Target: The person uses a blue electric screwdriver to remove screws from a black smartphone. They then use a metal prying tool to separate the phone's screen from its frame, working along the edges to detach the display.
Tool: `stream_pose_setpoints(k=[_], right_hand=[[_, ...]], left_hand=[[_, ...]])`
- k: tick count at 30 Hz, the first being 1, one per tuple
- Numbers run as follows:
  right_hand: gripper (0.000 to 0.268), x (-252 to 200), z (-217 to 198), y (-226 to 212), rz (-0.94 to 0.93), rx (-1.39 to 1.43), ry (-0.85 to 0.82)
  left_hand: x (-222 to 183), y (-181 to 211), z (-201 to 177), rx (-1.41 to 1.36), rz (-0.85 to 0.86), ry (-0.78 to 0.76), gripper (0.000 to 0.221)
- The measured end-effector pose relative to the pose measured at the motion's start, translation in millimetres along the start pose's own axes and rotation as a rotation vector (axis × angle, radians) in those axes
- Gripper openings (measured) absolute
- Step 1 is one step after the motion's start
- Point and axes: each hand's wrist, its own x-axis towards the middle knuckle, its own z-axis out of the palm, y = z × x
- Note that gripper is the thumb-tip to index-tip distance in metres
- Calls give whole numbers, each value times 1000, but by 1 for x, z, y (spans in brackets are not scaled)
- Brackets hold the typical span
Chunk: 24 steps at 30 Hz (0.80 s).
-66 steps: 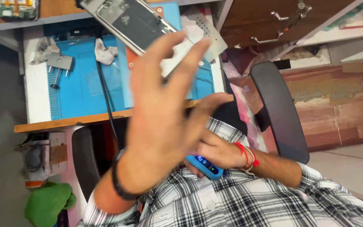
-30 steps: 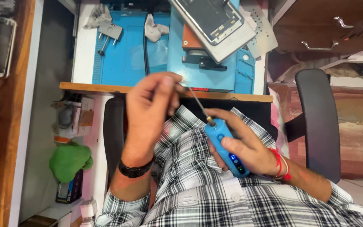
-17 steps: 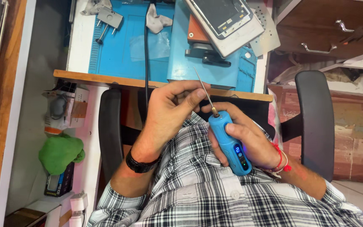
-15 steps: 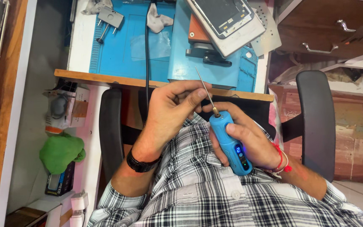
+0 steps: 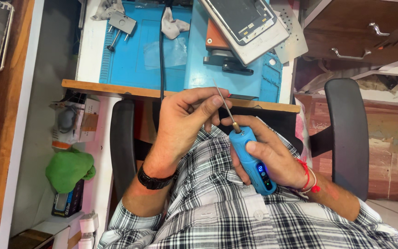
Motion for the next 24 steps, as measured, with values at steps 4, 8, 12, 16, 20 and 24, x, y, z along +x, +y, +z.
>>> stream_pose_setpoints(k=[4, 8, 12, 16, 20, 24], right_hand=[[65, -1, 1, -1, 11, -34, 8], [66, 0, 1, 0, 12, -48, 11], [67, 0, 1, -1, 11, -47, 10], [66, 0, 2, -1, 7, -10, 14], [63, 0, 1, 0, 11, 45, 43], [62, 3, 2, -1, 4, 77, 46]], left_hand=[[0, 1, 0, -15, -2, 11, 26], [0, 1, -1, -10, 0, 26, 25], [1, 2, -2, -6, 29, 26, 26], [3, 2, -2, -38, 40, 28, 29], [4, -3, -2, -97, 50, 12, 32], [5, -6, -2, -52, 68, 0, 32]])
